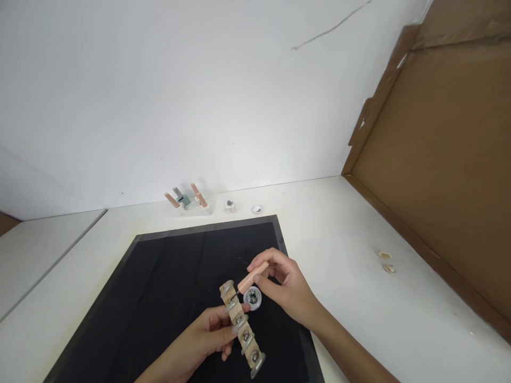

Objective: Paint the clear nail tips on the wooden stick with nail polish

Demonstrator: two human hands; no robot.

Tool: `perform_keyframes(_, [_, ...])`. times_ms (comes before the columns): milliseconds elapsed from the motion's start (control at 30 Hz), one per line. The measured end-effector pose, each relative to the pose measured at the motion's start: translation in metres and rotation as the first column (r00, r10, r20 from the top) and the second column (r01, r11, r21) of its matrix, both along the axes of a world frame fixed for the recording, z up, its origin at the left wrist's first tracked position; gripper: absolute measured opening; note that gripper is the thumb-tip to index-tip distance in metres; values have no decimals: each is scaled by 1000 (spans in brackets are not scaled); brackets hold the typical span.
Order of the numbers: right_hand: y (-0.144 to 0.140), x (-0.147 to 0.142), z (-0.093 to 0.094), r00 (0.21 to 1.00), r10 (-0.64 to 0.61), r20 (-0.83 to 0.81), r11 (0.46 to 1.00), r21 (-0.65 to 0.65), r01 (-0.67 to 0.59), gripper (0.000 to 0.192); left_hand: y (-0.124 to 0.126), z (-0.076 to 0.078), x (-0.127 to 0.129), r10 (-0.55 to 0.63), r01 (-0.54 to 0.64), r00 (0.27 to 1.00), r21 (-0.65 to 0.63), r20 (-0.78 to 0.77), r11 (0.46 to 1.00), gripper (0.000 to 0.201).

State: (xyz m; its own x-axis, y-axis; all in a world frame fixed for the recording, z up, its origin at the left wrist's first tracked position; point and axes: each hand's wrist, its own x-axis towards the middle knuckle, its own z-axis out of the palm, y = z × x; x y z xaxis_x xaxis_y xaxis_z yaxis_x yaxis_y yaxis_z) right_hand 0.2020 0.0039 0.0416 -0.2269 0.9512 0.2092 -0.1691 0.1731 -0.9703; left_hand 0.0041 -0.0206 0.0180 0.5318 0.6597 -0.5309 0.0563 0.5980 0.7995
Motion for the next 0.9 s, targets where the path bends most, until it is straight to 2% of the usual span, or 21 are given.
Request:
perform_keyframes(133, [1,0,0,998,-50,39,997,-51,52,4,0,0,0,-1,1,1000,-5,-5,1000,46])
perform_keyframes(333, [0,-4,1,998,-29,61,997,-67,33,8,2,-2,0,-3,4,1000,8,-12,1000,42])
perform_keyframes(467, [-1,-6,0,990,-43,131,995,-83,54,7,1,-2,1,-5,5,1000,11,-4,1000,44])
perform_keyframes(600, [-2,-6,0,975,-82,207,993,-66,98,6,2,-1,0,0,0,1000,9,3,1000,44])
perform_keyframes(900, [-2,-6,8,955,-150,255,987,-18,159,10,2,0,1,-8,8,1000,12,-17,1000,47])
